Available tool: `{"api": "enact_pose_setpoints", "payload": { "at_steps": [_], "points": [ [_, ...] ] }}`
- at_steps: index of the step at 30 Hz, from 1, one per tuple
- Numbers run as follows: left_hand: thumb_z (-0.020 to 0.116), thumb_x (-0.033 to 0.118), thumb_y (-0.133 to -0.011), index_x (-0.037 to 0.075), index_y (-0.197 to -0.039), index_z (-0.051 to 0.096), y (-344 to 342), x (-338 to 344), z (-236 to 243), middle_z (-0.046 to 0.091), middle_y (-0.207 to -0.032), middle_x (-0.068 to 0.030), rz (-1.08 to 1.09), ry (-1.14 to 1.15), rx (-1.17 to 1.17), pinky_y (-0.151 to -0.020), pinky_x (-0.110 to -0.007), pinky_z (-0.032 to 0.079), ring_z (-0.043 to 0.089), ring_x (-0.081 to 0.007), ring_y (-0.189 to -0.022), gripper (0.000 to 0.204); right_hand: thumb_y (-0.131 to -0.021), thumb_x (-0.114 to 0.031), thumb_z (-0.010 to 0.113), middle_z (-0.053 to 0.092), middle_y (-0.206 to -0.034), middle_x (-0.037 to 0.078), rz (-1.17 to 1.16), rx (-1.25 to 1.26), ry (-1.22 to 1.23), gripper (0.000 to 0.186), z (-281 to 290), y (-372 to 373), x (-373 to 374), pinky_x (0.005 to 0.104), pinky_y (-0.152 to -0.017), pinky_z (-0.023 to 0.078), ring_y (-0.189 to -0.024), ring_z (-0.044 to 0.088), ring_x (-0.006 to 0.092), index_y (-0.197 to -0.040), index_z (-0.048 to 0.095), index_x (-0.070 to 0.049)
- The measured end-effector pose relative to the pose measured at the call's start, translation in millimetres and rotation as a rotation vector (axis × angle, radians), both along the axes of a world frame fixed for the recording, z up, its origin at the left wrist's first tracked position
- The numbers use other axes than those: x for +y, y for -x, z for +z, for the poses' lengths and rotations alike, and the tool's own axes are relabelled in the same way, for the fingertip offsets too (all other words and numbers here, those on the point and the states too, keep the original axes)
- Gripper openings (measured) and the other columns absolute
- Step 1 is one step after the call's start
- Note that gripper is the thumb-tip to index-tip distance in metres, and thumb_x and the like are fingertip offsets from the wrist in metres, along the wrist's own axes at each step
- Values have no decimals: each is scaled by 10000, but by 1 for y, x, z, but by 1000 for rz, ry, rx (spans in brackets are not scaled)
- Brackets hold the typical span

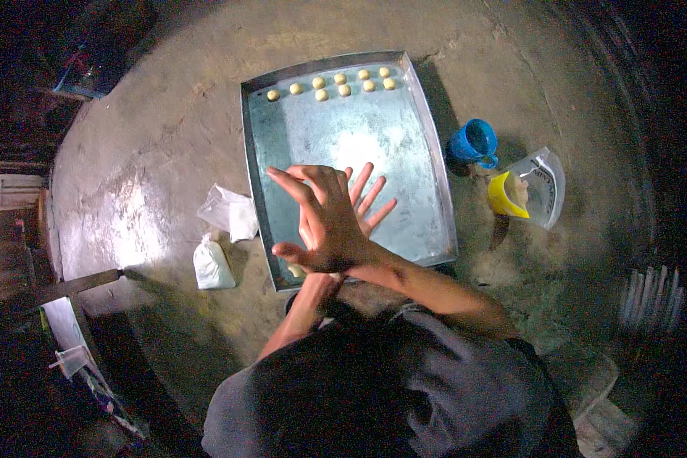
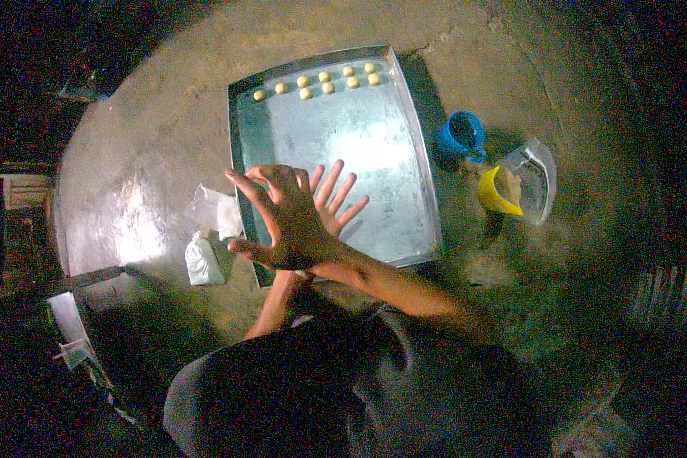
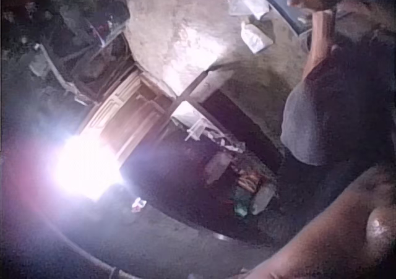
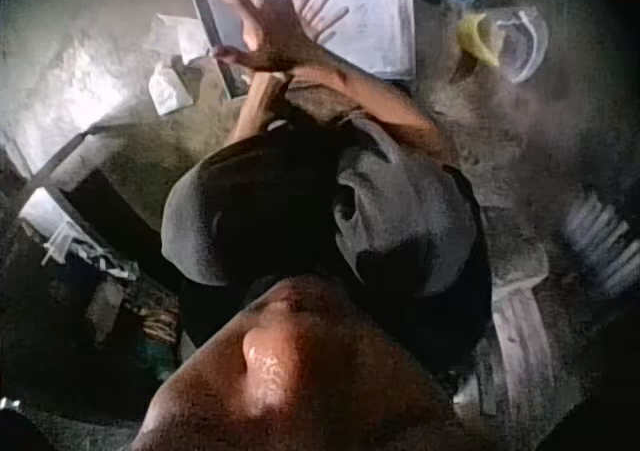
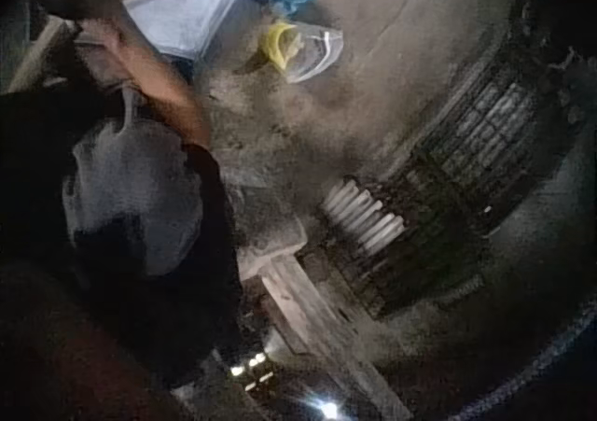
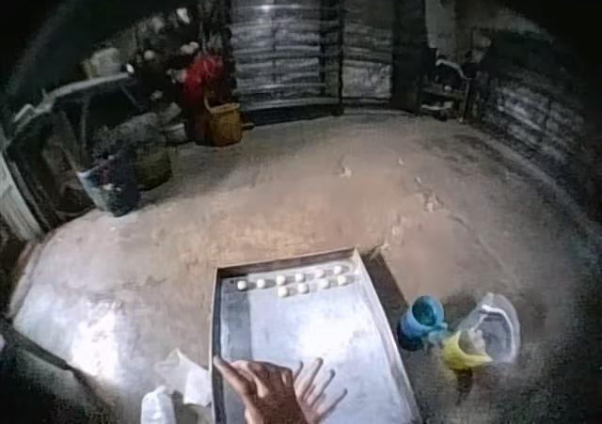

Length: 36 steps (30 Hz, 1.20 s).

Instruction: The person rolls small pieces of dough between their hands to form balls and places them in rows onto a metal baking tray.

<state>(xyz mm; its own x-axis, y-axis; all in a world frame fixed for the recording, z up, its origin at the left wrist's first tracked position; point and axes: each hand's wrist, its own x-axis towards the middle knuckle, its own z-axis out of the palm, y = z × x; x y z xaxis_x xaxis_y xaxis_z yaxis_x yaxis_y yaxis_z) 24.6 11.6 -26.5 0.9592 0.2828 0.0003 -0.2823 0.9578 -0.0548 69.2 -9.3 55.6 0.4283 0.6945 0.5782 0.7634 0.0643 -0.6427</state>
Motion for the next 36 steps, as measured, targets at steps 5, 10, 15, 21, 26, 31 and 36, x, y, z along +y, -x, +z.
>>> {"api": "enact_pose_setpoints", "payload": {
  "at_steps": [5,10,15,21,26,31,36],
  "points": [
    [351,710,-939,142,-1573,187,-14,-1,23,148,-1646,-134,36,-166,55,-1197,-648,149,169,-375,-1503,867,-930,-734,382,574,-1118,157,-5,143,-52,854,14,-21,14,464,-1006,342,-1078,528,322,-1407,488,-33],
    [311,773,-914,115,-1573,201,2,16,25,222,-1621,-146,76,101,241,-1200,-607,162,234,-396,-1477,938,-921,-706,425,552,-1199,168,-119,23,-87,810,73,-50,-4,523,-1011,328,-1126,497,363,-1445,461,-91],
    [343,690,-944,101,-1548,258,-7,3,5,197,-1627,-179,303,-293,236,-1212,-591,149,192,-378,-1499,848,-873,-791,403,532,-1207,145,-18,-179,177,894,-14,22,-16,644,-1010,301,-1165,493,361,-1488,434,-143],
    [390,635,-955,85,-1533,285,14,0,14,193,-1637,-149,179,7,306,-1217,-572,162,188,-367,-1502,805,-900,-788,355,529,-1172,181,-36,-12,186,895,-22,23,-16,582,-1044,302,-1139,500,365,-1446,460,-86],
    [398,633,-952,86,-1531,290,6,3,17,202,-1635,-147,139,141,231,-1216,-564,174,200,-363,-1498,804,-995,-600,388,573,-1154,151,-175,122,194,667,-36,20,-6,565,-1058,300,-1138,521,350,-1406,486,-84],
    [406,630,-949,86,-1528,294,10,9,17,211,-1633,-145,133,239,182,-1215,-556,186,213,-359,-1495,802,-1042,-417,366,604,-1119,99,-136,626,31,457,-12,8,-7,528,-1113,260,-1159,521,320,-1308,534,-86],
    [413,628,-946,87,-1525,299,10,10,19,220,-1631,-144,93,387,104,-1215,-548,197,225,-355,-1492,801,-1062,-351,327,613,-1084,119,-16,639,55,427,6,-10,-17,405,-1079,313,-1086,552,289,-1271,555,-57]
  ]
}}
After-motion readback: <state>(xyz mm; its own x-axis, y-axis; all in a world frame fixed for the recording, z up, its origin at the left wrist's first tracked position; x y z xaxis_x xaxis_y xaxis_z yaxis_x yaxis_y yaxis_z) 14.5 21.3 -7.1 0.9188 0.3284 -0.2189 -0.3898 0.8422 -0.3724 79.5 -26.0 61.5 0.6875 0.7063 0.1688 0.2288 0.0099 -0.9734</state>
